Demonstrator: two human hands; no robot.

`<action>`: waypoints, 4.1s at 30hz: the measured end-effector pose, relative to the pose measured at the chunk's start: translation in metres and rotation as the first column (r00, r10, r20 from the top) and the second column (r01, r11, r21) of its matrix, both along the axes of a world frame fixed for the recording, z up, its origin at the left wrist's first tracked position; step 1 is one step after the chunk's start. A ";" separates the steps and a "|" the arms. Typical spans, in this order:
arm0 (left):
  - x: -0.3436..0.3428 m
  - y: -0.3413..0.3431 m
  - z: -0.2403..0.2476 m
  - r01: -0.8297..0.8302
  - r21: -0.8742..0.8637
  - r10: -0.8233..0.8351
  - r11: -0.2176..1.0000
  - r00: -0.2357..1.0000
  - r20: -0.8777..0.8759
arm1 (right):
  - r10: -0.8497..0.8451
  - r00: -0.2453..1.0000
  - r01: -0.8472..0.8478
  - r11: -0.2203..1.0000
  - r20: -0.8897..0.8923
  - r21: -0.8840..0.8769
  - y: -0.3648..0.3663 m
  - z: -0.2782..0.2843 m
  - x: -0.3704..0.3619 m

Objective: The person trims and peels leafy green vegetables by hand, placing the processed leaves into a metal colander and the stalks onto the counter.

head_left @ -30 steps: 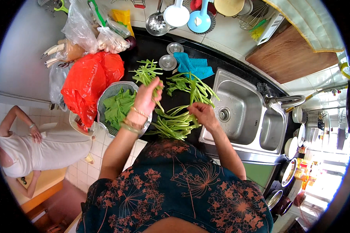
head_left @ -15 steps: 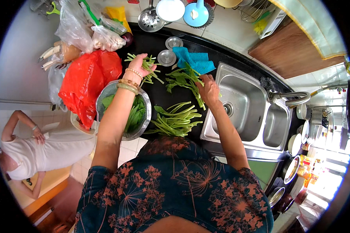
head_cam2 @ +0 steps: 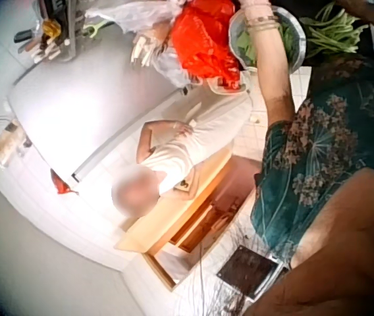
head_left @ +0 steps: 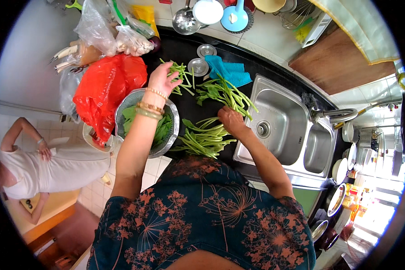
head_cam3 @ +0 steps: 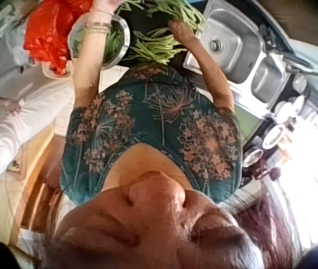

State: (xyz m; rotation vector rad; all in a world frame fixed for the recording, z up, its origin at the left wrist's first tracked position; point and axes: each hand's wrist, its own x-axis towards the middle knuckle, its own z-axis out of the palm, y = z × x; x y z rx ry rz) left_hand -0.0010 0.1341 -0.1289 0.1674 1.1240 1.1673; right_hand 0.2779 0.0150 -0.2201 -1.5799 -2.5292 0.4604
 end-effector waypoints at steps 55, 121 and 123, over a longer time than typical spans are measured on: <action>0.062 -0.168 0.007 0.461 0.317 -0.440 0.829 0.887 -0.140 | -0.769 0.051 -0.160 0.624 -0.637 -0.765 -0.078 0.103 -0.042; 0.041 -0.147 0.011 0.205 0.295 -0.204 0.933 0.978 -0.032 | -0.107 0.939 0.062 0.988 -0.326 -0.144 -0.001 0.023 0.020; 0.046 -0.151 0.007 0.269 0.234 -0.250 0.934 0.962 -0.107 | -0.290 0.819 0.103 0.923 -0.495 -0.370 -0.007 0.046 0.016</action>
